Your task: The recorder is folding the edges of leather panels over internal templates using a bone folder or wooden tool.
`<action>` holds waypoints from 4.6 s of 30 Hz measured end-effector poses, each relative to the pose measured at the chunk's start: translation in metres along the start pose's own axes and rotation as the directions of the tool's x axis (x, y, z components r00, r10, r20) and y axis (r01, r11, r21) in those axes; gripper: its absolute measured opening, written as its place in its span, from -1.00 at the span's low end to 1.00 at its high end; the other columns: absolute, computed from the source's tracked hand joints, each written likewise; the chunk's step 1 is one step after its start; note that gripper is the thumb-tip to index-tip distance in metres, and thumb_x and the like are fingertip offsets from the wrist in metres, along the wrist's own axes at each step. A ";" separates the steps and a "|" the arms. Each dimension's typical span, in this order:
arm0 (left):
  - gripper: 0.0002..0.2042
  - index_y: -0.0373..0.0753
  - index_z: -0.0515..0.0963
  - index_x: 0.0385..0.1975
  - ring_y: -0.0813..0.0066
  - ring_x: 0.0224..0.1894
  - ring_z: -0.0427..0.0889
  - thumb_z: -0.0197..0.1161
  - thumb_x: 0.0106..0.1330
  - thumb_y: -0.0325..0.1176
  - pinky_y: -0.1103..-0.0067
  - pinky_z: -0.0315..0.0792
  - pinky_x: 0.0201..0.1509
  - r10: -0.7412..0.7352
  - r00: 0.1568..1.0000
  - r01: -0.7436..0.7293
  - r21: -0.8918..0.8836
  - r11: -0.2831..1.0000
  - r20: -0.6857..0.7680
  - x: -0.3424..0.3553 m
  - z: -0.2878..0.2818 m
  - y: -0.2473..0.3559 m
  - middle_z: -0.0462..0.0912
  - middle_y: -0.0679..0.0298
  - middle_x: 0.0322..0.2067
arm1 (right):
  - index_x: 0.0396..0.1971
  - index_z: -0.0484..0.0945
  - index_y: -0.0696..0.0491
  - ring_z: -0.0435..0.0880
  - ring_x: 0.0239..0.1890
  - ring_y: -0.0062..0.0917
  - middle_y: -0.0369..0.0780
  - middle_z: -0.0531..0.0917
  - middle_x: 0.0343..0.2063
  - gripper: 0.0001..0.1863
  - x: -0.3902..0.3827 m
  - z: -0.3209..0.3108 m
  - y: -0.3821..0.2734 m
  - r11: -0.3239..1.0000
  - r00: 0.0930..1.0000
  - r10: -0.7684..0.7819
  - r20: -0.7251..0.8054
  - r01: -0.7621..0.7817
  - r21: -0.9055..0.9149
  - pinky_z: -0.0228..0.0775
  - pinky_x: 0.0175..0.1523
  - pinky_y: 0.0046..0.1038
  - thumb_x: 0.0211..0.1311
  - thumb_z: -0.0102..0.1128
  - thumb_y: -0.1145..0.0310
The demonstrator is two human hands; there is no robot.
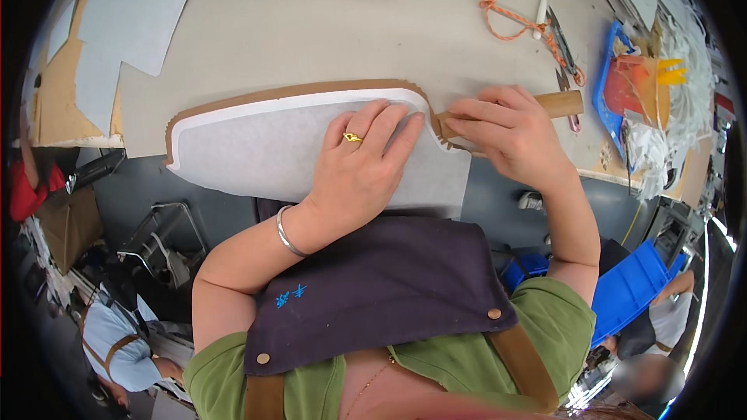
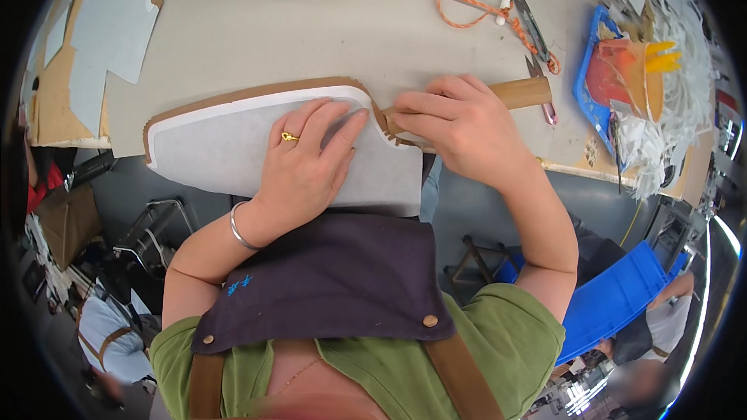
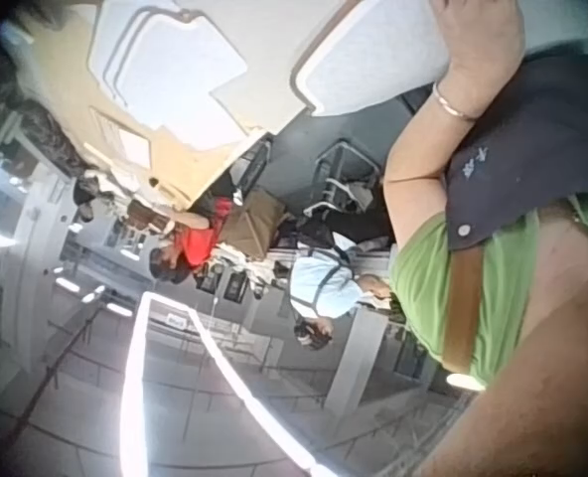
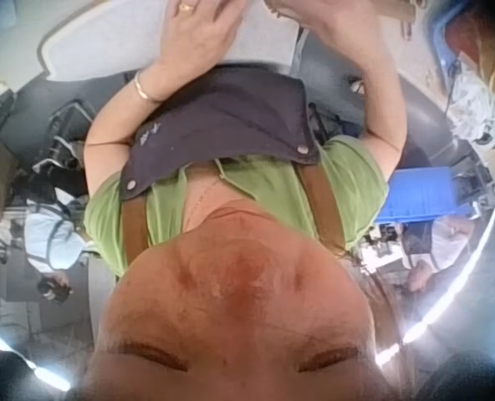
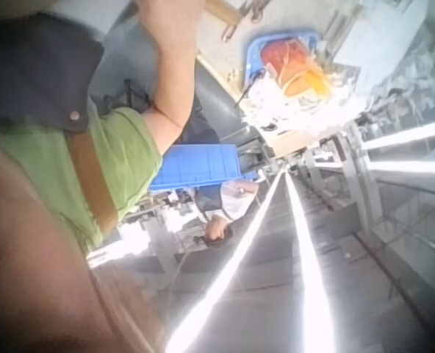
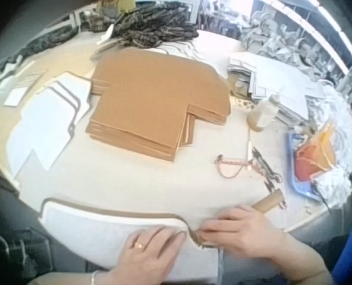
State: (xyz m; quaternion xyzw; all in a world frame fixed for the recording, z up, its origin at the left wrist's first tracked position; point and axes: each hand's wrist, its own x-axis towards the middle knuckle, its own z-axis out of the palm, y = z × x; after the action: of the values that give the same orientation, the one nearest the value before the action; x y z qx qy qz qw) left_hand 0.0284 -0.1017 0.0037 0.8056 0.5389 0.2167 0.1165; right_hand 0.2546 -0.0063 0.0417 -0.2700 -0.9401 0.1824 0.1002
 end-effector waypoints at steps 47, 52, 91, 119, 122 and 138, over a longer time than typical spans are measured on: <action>-0.60 -0.10 0.63 -0.04 0.29 0.13 0.49 0.28 0.04 -0.46 0.40 0.37 0.12 -0.021 1.000 0.021 0.111 0.994 -0.005 0.002 -0.006 0.006 0.51 0.22 0.03 | -0.40 0.71 0.04 0.56 -0.22 -0.50 -0.44 0.71 -0.24 -0.75 0.055 0.000 0.022 0.958 0.959 -0.281 -0.031 0.279 -0.064 0.40 -0.06 -0.43 -0.19 0.23 0.41; -0.61 -0.12 0.63 -0.05 0.27 0.13 0.49 0.27 0.04 -0.46 0.39 0.39 0.11 -0.029 1.000 0.029 0.096 0.995 -0.001 0.002 -0.006 0.006 0.51 0.20 0.03 | -0.44 0.71 -0.01 0.53 -0.21 -0.58 -0.51 0.67 -0.30 -0.79 0.067 0.002 0.028 0.929 0.931 -0.362 -0.031 0.359 -0.087 0.37 0.03 -0.47 -0.18 0.23 0.36; -0.58 -0.11 0.56 0.00 0.21 0.13 0.41 0.19 0.07 -0.46 0.35 0.40 0.14 -0.061 0.998 0.063 0.058 0.996 -0.029 -0.004 0.001 0.005 0.45 0.16 0.07 | -0.52 0.67 0.01 0.52 -0.13 -0.46 -0.45 0.59 -0.36 -0.85 0.118 0.000 0.031 0.751 0.746 -0.650 0.147 0.660 -0.026 0.27 0.15 -0.25 -0.21 0.27 0.35; -0.52 -0.15 0.54 0.07 0.17 0.14 0.44 0.27 0.05 -0.44 0.34 0.36 0.20 0.069 0.997 -0.071 -0.251 0.965 -0.016 -0.005 0.004 0.005 0.47 0.16 0.07 | -0.38 0.73 -0.06 0.57 -0.12 -0.53 -0.46 0.73 -0.19 -0.80 0.057 0.000 0.035 0.971 0.969 -0.240 0.062 0.241 0.004 0.22 0.13 -0.38 -0.10 0.29 0.44; -0.45 -0.21 0.52 0.09 0.14 0.15 0.43 0.39 -0.02 -0.42 0.34 0.35 0.20 -0.167 0.978 0.160 -0.062 0.985 -0.126 -0.018 -0.008 0.001 0.47 0.17 0.07 | -0.40 0.73 -0.06 0.56 -0.12 -0.54 -0.46 0.73 -0.19 -0.80 0.062 0.000 0.034 0.955 0.954 -0.297 0.046 0.298 -0.014 0.23 0.14 -0.37 -0.13 0.29 0.42; -0.40 -0.29 0.49 0.10 0.20 0.14 0.39 0.43 -0.05 -0.37 0.26 0.33 0.22 -0.198 0.971 0.203 0.033 0.979 -0.131 -0.024 -0.002 -0.001 0.42 0.20 0.05 | -0.41 0.69 -0.03 0.56 -0.11 -0.48 -0.43 0.67 -0.19 -0.81 0.118 0.008 0.018 0.744 0.752 -0.653 0.089 0.660 -0.104 0.27 0.11 -0.29 -0.14 0.26 0.37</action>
State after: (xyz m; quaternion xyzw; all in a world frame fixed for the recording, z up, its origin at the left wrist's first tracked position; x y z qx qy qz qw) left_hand 0.0193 -0.1234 -0.0001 0.7341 0.6287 0.2422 0.0845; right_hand 0.1620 0.0698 0.0375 0.0762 -0.9868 0.0808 0.1183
